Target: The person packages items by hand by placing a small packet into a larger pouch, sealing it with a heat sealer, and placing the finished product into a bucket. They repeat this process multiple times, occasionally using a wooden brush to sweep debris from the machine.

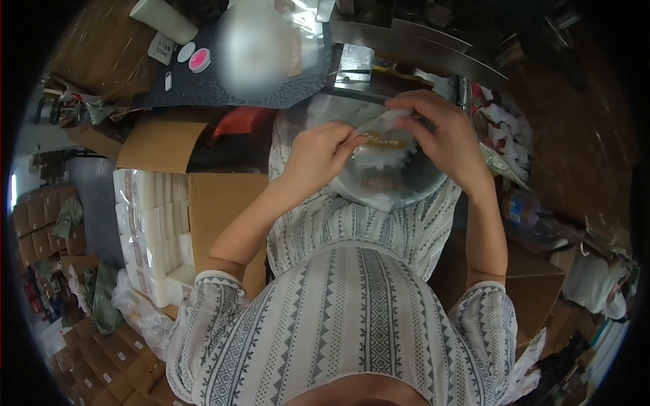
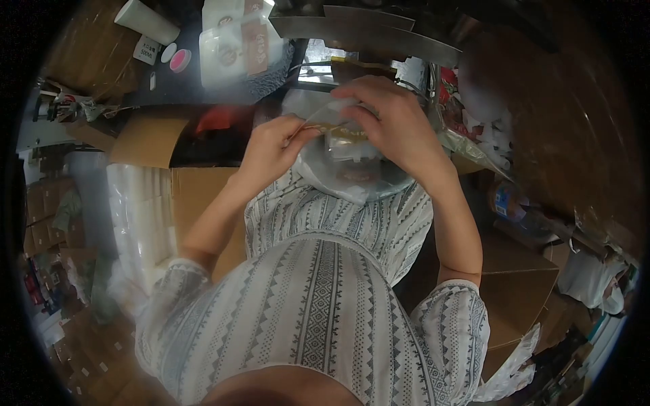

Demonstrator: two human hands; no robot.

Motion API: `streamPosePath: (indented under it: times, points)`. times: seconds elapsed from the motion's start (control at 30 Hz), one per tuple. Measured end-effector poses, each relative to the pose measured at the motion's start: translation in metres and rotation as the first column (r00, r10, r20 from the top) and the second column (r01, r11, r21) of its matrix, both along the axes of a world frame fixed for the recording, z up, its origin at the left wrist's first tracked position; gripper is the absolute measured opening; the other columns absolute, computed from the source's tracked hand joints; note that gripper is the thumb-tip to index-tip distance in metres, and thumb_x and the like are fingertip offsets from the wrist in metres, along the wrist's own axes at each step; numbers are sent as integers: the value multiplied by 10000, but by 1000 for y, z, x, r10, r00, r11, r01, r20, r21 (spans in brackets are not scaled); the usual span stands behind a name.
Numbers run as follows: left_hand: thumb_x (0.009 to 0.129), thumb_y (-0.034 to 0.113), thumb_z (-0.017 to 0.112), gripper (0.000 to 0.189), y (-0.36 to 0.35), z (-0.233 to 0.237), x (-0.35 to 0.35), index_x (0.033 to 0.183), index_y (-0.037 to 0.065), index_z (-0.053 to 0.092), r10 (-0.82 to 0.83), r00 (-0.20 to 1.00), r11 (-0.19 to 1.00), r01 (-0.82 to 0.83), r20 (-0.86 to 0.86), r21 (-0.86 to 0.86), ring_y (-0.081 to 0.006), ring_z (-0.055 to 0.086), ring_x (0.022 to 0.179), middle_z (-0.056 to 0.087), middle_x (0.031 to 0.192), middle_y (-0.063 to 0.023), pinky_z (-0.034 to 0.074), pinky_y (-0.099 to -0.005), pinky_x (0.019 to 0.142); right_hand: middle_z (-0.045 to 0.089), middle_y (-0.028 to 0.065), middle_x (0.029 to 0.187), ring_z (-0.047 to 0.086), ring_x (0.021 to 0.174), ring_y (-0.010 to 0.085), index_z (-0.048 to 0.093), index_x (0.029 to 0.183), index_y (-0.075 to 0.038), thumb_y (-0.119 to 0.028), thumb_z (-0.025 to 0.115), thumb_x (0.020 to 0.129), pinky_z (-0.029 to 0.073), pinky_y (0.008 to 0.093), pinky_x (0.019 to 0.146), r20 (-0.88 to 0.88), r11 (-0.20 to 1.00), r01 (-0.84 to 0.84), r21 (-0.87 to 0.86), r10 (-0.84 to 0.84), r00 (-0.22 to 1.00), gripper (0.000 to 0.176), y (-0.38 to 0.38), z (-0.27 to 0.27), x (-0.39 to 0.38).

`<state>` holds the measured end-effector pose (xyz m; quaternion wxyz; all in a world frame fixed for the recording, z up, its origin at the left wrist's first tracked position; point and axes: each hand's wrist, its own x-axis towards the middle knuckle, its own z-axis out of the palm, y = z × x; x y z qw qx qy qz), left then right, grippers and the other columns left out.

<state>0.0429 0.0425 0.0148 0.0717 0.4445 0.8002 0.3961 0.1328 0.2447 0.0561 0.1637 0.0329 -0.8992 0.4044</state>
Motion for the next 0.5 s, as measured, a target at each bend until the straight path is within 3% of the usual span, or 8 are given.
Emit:
streamPosePath:
  times: [0.07, 0.13, 0.17, 0.23, 0.33, 0.37, 0.4, 0.5]
  points:
    - [853, 137, 630, 119, 17, -8, -6, 871, 23, 660, -51, 998, 998, 52, 46, -21, -284, 603, 620, 610, 747, -130, 447, -368, 554, 657, 96, 1033, 647, 919, 215, 640, 1071, -41, -78, 671, 819, 503, 305, 778, 43, 992, 111, -66, -109, 993, 257, 8, -4, 2]
    - [875, 167, 629, 195, 39, -10, -13, 939, -14, 660, 73, 828, 987, 22, 555, -161, -201, 644, 628, 655, 778, -119, 482, -315, 560, 660, 103, 1024, 646, 933, 208, 636, 1086, -44, -95, 674, 823, 501, 310, 788, 95, 968, 215, -127, -204, 974, 270, 18, -5, 8]
    - [875, 167, 629, 195, 50, -11, -18, 939, -14, 660, 74, 828, 987, 19, 555, -160, -201, 644, 628, 655, 778, -119, 482, -315, 560, 660, 117, 1016, 646, 930, 206, 627, 1104, -43, -110, 680, 822, 499, 316, 787, 110, 954, 298, -43, -292, 950, 294, 26, -5, 15]
    - [892, 194, 621, 281, 68, -16, -26, 997, -66, 638, -26, 430, 979, -171, 902, 109, -147, 659, 676, 677, 835, -112, 516, -260, 592, 661, 130, 1007, 646, 926, 203, 617, 1122, -42, -125, 685, 822, 498, 321, 787, 121, 924, 380, 40, -382, 916, 319, 36, -4, 28]
    - [905, 213, 610, 318, 78, -17, -32, 1023, -82, 623, 14, 402, 985, -162, 915, 56, -152, 661, 696, 678, 881, -119, 525, -235, 621, 657, 160, 991, 651, 905, 264, 612, 1117, -35, -125, 677, 815, 500, 362, 780, 188, 870, 459, 179, -488, 852, 322, 63, -8, 38]
    - [910, 226, 604, 319, 78, -18, -30, 1024, -71, 627, 17, 370, 983, -176, 929, 52, -155, 658, 688, 679, 884, -120, 520, -248, 617, 654, 170, 974, 642, 899, 304, 620, 1090, -33, -109, 657, 815, 498, 385, 781, 19, 758, 515, 399, -569, 822, 288, 83, -28, 35]
    - [910, 226, 604, 319, 74, -20, -32, 1024, -71, 627, 19, 369, 984, -174, 929, 49, -155, 658, 688, 679, 884, -120, 520, -248, 617, 650, 180, 956, 633, 893, 345, 628, 1064, -32, -93, 637, 816, 495, 409, 782, -164, 586, 568, 578, -598, 784, 255, 97, -45, 34]
    - [916, 323, 586, 395, 48, -32, -68, 1057, -45, 621, 190, 900, 968, -237, 392, 76, -248, 646, 815, 655, 997, -165, 505, -345, 709, 641, 199, 928, 608, 897, 397, 634, 1027, -31, -72, 591, 819, 489, 441, 791, 31, 647, 398, 650, -546, 837, 216, 121, -68, 33]
